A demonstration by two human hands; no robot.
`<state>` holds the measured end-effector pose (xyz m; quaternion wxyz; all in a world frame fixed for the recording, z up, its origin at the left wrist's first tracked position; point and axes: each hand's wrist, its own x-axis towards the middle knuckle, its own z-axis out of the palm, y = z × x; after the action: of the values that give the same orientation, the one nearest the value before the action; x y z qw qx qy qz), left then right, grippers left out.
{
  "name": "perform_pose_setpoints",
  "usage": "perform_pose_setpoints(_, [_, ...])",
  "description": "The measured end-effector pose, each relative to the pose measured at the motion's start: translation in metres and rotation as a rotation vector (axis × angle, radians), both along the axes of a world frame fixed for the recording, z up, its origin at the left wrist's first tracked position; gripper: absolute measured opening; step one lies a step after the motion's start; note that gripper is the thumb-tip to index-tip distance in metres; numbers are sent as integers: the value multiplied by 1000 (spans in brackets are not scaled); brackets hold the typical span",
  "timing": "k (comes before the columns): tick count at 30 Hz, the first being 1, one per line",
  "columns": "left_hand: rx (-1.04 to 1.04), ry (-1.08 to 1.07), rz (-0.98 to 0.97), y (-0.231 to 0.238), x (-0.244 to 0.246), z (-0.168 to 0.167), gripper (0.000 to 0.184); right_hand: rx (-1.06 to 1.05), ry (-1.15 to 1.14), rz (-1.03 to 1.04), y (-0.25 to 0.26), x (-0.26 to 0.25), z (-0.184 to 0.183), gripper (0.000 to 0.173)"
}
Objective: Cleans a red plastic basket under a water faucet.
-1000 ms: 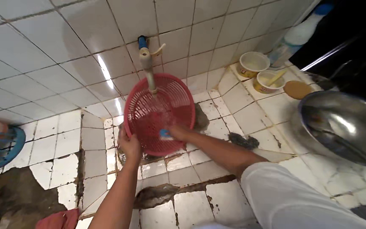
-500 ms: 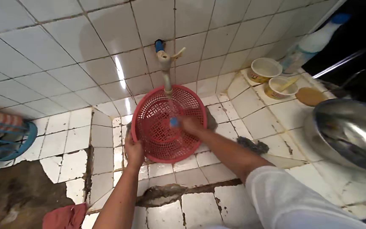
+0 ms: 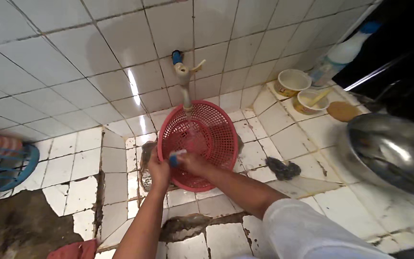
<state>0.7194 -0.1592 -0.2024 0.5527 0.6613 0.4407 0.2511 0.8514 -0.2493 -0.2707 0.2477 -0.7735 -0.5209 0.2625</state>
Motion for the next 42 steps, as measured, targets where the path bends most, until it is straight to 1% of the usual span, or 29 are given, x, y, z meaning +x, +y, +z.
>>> perform_pose_setpoints(1, [5, 4, 1, 1, -3, -1, 53, 21, -16, 34, -8, 4, 0, 34])
perform_pose_setpoints(2, [12, 9, 0, 2, -8, -4, 54, -25, -30, -7, -15, 19, 3, 34])
perform_pose_setpoints(4, [19, 29, -16, 4, -12, -4, 56, -150, -71, -191, -12, 60, 20, 39])
perform_pose_setpoints(5, [17, 51, -42, 1, -10, -2, 57, -152, -101, -276, -2, 73, 26, 40])
perform_pose_setpoints(7, [37, 95, -101, -5, -2, 6, 59, -49, -129, -346, 23, 62, 38, 40])
perform_pose_setpoints(8, [56, 102, -112, -8, 1, 10, 59, 6, -111, -296, 34, 45, 39, 38])
perform_pose_setpoints(9, [75, 104, -106, -8, 2, 12, 59, 48, -64, -187, 37, 24, 36, 37])
perform_pose_setpoints(11, [100, 104, -70, -6, -4, 7, 58, 36, 7, 60, 11, -3, 10, 39])
perform_pose_setpoints(12, [100, 93, -53, -3, -7, 5, 56, 8, 17, 85, -8, 1, 3, 38])
perform_pose_setpoints(14, [78, 79, -33, 2, -14, 1, 57, -108, -9, -65, -33, 36, 7, 40])
perform_pose_setpoints(15, [64, 84, -34, 3, -15, 0, 57, -166, -48, -175, -32, 59, 13, 41])
perform_pose_setpoints(16, [52, 96, -56, 1, -13, 2, 57, -192, -96, -271, -25, 77, 19, 41])
perform_pose_setpoints(18, [60, 114, -115, -4, -4, 9, 58, -114, -188, -373, 2, 85, 36, 38])
perform_pose_setpoints(19, [74, 119, -133, -6, 1, 13, 57, -46, -167, -360, 17, 75, 47, 36])
perform_pose_setpoints(20, [85, 128, -139, -6, 3, 15, 56, 16, -106, -286, 29, 54, 55, 36])
perform_pose_setpoints(22, [108, 156, -127, 0, -2, 11, 55, 85, -27, 7, 34, 15, 48, 36])
perform_pose_setpoints(23, [116, 168, -129, 3, -4, 10, 55, 88, -44, 118, 32, 9, 45, 37])
perform_pose_setpoints(25, [120, 169, -136, 5, -6, 11, 56, 146, -156, 164, 33, 17, 45, 35])
perform_pose_setpoints(27, [105, 180, -144, 2, -5, 13, 58, 236, -276, 51, 35, 38, 38, 28])
perform_pose_setpoints(29, [111, 188, -139, -2, -3, 15, 60, 214, -347, -96, 29, 69, 40, 29])
perform_pose_setpoints(31, [148, 189, -92, -8, -5, 15, 56, 66, -398, -201, 10, 84, 37, 33])
perform_pose_setpoints(32, [170, 190, -68, -12, -5, 15, 54, -52, -378, -237, -1, 83, 31, 34])
perform_pose_setpoints(34, [202, 202, -47, -17, -3, 17, 52, -281, -265, -336, -26, 67, 13, 40])
perform_pose_setpoints(36, [232, 203, -33, -18, -1, 17, 49, -487, -123, -420, -41, 41, 15, 46])
perform_pose_setpoints(37, [232, 210, -32, -16, -1, 17, 48, -537, -61, -448, -43, 32, 22, 47])
perform_pose_setpoints(38, [219, 233, -39, -13, -1, 18, 46, -521, -5, -494, -42, 32, 27, 46])
perform_pose_setpoints(39, [197, 264, -55, -10, -2, 18, 45, -427, 31, -573, -39, 40, 29, 46])
perform_pose_setpoints(41, [134, 308, -98, -8, -2, 17, 43, -55, 62, -756, -21, 61, 27, 44])
perform_pose_setpoints(42, [98, 305, -98, -10, 0, 16, 42, 112, 88, -792, -5, 64, 31, 42])
